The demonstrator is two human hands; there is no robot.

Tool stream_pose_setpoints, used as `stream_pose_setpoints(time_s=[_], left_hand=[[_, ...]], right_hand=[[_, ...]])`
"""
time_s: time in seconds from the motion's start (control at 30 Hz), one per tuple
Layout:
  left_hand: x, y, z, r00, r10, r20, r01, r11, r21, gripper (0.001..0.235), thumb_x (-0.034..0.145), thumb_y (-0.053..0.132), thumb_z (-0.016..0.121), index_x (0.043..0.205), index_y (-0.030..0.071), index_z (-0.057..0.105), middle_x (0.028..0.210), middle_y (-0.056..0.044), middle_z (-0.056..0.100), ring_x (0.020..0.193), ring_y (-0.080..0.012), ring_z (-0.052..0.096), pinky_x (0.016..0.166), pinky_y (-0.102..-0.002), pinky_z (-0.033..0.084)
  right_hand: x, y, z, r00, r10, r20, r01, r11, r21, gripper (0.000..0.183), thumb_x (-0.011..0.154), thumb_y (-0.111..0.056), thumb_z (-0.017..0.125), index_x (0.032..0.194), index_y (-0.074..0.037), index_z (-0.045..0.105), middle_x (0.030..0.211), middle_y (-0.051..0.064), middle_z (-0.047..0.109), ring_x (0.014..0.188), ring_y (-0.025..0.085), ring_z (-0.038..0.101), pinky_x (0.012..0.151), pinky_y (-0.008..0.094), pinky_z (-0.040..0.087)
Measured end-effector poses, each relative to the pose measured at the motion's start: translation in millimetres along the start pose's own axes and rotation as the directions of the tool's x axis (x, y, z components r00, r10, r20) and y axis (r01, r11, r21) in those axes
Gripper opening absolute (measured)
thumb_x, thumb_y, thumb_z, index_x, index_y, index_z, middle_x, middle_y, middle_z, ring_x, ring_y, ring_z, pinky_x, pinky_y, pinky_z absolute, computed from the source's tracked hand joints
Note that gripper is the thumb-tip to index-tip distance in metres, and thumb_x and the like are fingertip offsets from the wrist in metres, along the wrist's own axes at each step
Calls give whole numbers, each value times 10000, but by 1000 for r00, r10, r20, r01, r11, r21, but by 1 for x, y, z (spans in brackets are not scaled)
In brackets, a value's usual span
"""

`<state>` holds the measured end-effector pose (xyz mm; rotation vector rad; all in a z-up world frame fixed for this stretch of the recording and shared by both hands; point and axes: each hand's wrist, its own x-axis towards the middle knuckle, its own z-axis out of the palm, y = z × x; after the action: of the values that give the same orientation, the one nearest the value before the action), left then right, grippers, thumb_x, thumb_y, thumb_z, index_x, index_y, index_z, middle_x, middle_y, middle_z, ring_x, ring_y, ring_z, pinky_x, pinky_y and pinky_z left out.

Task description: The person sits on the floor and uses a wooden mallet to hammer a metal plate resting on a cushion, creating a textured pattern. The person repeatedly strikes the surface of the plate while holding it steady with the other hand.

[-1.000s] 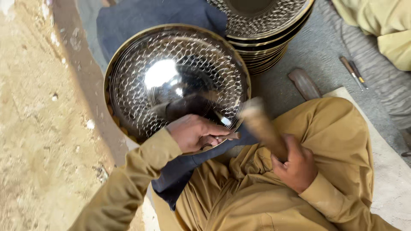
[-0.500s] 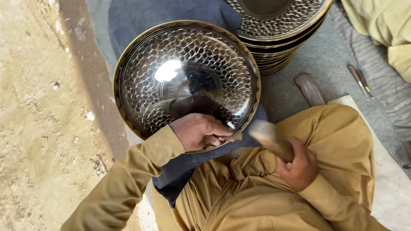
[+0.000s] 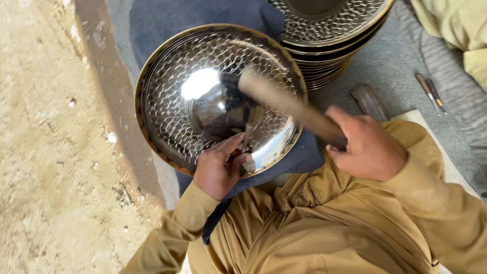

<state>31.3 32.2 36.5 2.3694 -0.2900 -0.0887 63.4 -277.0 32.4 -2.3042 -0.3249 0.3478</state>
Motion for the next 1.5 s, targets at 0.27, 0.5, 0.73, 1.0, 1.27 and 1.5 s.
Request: stream_pose_setpoints(time_s=[0.27,0.5,0.73,1.0,1.27,1.5], left_hand=[[18,-12,-3,914,363,180,-357,932,-66,447,893,80,771,1312,-3,635,1261,-208,705,1025,-362,738,857,-398,603],[30,-13,-6,875,337,348,-323,941,-101,460,849,9,730,1304,55,677,1149,-166,752,940,-290,774,805,-382,621],[40,-6,-8,747,361,558,-455,890,34,422,851,26,764,1263,107,726,995,-148,785,865,-305,747,752,-434,575],[-17,-7,-14,825,250,-506,-332,940,-77,461,952,-32,690,1382,23,532,1044,-106,737,1001,-196,752,1003,-389,588],[-8,-18,-13,755,122,-644,-145,989,17,420,936,-24,770,1334,11,641,1088,-135,768,980,-180,769,868,-292,609],[31,1,4,919,153,-364,-337,783,-522,510,926,22,743,1404,42,567,1338,-132,682,1098,-164,736,960,-308,631]], right_hand=[[-20,-8,2,995,6,-102,-18,992,-123,443,732,-129,751,1134,-73,573,733,238,689,712,454,691,617,529,516],[-69,19,61,915,278,-294,-228,954,193,374,797,-138,732,1132,-88,573,713,177,686,558,354,711,557,464,529],[-86,28,99,910,186,-371,-161,982,97,482,716,-125,758,1162,-65,585,706,191,673,497,387,649,552,469,526],[-36,-2,40,916,206,-344,-181,978,103,379,838,-243,802,1124,-61,632,761,214,707,606,388,707,606,474,535],[17,-34,41,946,-9,-324,47,993,112,501,795,-209,817,1172,1,563,886,217,746,836,405,748,698,456,577],[-15,-24,37,908,-3,-418,72,986,150,471,884,-309,780,1228,-42,599,894,194,756,781,365,778,673,439,581]])
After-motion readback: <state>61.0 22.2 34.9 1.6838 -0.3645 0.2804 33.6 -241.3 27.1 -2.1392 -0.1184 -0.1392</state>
